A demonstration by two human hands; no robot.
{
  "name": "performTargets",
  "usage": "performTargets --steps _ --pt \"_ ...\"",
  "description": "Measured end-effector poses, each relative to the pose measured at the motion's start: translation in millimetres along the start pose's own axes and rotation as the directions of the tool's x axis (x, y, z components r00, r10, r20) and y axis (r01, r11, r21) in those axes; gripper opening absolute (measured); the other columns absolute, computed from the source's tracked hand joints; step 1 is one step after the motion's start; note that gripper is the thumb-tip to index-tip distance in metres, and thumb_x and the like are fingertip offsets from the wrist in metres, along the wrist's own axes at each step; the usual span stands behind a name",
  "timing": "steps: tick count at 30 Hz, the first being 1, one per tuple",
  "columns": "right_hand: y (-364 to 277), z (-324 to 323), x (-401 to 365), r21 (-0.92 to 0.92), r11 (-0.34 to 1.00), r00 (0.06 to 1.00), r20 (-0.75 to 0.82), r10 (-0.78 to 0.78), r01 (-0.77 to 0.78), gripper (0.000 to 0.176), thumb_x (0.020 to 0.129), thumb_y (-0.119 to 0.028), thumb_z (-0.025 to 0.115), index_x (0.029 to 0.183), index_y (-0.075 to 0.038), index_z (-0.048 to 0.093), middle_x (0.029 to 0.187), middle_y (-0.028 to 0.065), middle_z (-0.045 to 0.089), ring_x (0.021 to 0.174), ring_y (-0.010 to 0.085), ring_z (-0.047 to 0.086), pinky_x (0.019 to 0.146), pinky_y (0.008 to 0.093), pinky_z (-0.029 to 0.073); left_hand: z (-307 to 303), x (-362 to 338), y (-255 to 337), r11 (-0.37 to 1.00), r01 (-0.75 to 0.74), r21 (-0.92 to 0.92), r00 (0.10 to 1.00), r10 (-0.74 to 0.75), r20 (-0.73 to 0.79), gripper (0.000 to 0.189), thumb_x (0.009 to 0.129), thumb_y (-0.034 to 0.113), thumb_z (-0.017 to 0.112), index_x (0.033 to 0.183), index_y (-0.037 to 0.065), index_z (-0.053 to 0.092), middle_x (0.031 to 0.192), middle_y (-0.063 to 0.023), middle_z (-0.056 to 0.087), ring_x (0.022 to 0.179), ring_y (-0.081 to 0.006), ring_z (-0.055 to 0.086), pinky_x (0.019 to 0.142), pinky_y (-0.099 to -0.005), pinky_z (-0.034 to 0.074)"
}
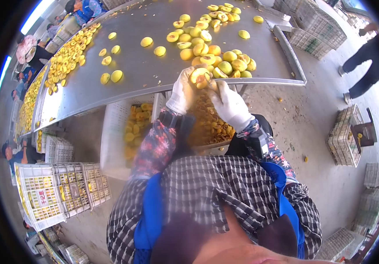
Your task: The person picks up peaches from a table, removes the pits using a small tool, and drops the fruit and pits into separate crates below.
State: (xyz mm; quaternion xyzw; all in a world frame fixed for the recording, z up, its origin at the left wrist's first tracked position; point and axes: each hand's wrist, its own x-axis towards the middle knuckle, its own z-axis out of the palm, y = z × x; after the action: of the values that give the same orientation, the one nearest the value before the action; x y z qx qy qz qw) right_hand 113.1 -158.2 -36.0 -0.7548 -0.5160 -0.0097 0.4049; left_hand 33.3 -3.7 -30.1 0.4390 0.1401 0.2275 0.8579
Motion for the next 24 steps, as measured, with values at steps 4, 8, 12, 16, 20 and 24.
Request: performTargets --steps 4,8,12,16,20,24 --pt "1 10 -14 -0.104 0.995 0.999 -0.047 -0.006 0.001 0.029 0.091 -0.025 0.06 0.109 -0.004 0.053 0.075 0.017 0.066 0.068 0.0321 0.067 0.056 0.0425 0.053 3 9 -26 0.991 -0.087 -0.103 0.996 0.083 -0.043 0.038 0.099 0.028 0.04 0.115 -0.002 0.057 0.099 -0.0121 0.066 0.086 -0.0235 0.064 0.078 -0.0325 0.053" --pt "-1 -6 -16 -0.105 0.99 0.987 0.138 -0.077 0.092 0.025 0.087 -0.022 0.061 0.101 -0.002 0.054 0.073 0.0166 0.064 0.063 0.033 0.065 0.054 0.0422 0.052 10 -21 -42 0.551 -0.485 0.679 0.824 0.549 0.143 0.035 0.1 0.024 0.042 0.121 0.0 0.057 0.11 -0.0113 0.063 0.099 -0.0198 0.061 0.09 -0.032 0.049" --pt "21 24 -30 0.068 0.998 0.999 0.053 0.006 -0.01 0.032 0.088 -0.023 0.059 0.102 0.004 0.05 0.073 0.0185 0.061 0.068 0.0374 0.063 0.061 0.0454 0.052 -39 4 -62 0.713 -0.436 0.55 0.896 0.4 0.192 0.042 0.1 0.033 0.041 0.126 0.001 0.049 0.109 -0.0108 0.059 0.1 -0.0227 0.057 0.088 -0.0352 0.048" --pt "-7 -10 -33 0.239 0.945 0.966 0.183 0.182 -0.223 0.035 0.091 -0.028 0.054 0.108 0.002 0.045 0.083 0.0237 0.063 0.081 0.0431 0.062 0.07 0.0477 0.049 18 -3 -43 0.954 -0.129 0.269 0.969 0.179 -0.171 0.059 0.101 0.052 0.031 0.12 0.0 0.052 0.106 -0.0104 0.055 0.098 -0.0194 0.053 0.09 -0.0343 0.044" --pt "15 -2 -32 0.167 0.963 0.962 0.209 0.174 -0.21 0.035 0.091 -0.027 0.054 0.108 0.003 0.046 0.085 0.0242 0.063 0.084 0.0432 0.062 0.072 0.0475 0.048 25 1 -49 0.992 -0.065 0.105 0.998 0.064 0.014 0.063 0.101 0.05 0.031 0.133 -0.004 0.042 0.13 -0.0176 0.048 0.12 -0.0261 0.048 0.105 -0.0385 0.039" --pt "13 -3 -35 0.365 0.877 0.935 0.282 0.214 -0.311 0.034 0.091 -0.027 0.054 0.106 0.003 0.048 0.086 0.0257 0.062 0.087 0.0444 0.061 0.075 0.048 0.048 46 -11 -47 0.995 -0.046 0.089 0.999 0.047 -0.001 0.065 0.101 0.047 0.034 0.141 -0.004 0.031 0.136 -0.0192 0.042 0.121 -0.028 0.046 0.106 -0.0408 0.039"
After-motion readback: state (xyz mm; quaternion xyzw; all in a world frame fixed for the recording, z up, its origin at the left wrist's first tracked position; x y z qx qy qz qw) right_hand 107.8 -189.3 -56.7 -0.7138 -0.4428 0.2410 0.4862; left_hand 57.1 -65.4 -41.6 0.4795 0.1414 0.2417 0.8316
